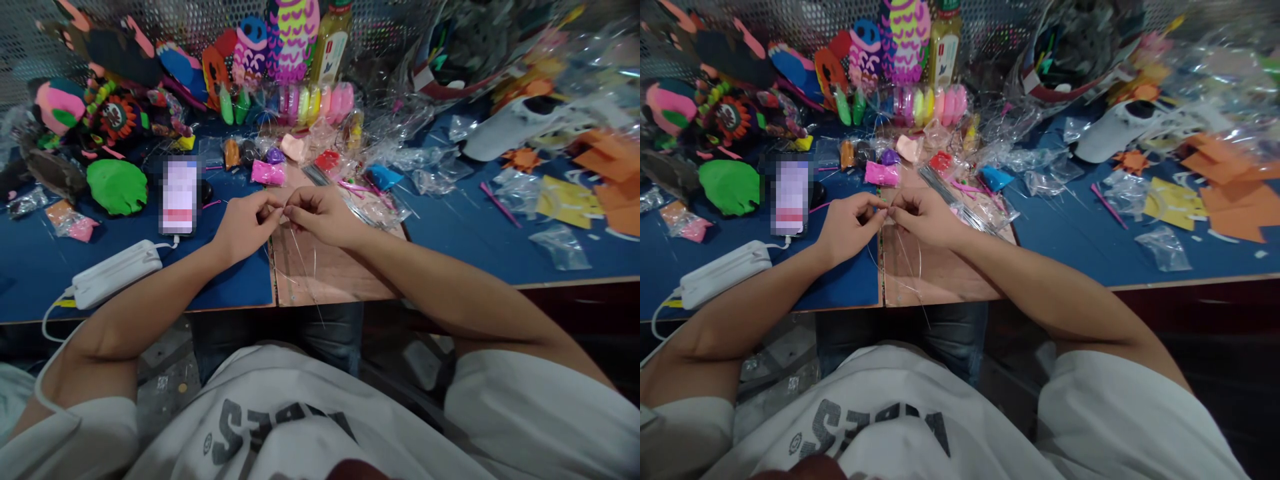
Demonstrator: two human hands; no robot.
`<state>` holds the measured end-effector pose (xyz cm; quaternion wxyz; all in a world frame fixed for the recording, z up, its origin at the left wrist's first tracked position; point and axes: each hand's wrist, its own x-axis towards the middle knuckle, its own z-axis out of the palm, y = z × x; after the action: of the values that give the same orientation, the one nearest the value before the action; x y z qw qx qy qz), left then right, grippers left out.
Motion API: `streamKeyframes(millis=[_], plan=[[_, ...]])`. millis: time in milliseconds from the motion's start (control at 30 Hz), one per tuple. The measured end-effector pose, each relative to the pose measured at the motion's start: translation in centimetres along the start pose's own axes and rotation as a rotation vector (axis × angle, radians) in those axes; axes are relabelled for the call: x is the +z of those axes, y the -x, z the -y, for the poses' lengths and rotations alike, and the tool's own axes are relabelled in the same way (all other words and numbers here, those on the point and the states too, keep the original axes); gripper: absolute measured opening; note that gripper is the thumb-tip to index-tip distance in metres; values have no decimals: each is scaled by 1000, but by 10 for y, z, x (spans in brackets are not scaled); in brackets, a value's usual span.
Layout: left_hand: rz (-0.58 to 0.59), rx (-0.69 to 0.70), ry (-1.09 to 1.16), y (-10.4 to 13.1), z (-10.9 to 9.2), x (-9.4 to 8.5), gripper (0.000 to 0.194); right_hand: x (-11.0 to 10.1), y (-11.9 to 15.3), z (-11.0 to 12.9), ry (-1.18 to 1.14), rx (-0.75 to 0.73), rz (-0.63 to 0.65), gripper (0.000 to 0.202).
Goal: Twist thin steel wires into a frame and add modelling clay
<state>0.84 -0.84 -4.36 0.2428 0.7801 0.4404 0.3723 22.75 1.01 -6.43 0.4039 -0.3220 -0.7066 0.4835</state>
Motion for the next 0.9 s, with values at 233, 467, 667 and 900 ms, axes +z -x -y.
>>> streamKeyframes(millis=[233,467,667,900], plan=[[53,-14,-1,-1,-1,-3,14,2,2,4,123,23,-70,22],[113,-22,-17,-2,-4,-5,12,1,1,10,136,127,77,36],[111,-85,-1,-2,-3,-4,8,2,0,11,151,114,101,41],[88,-104,-2,-3,-7,-8,3,2,3,9,62,140,135,23]])
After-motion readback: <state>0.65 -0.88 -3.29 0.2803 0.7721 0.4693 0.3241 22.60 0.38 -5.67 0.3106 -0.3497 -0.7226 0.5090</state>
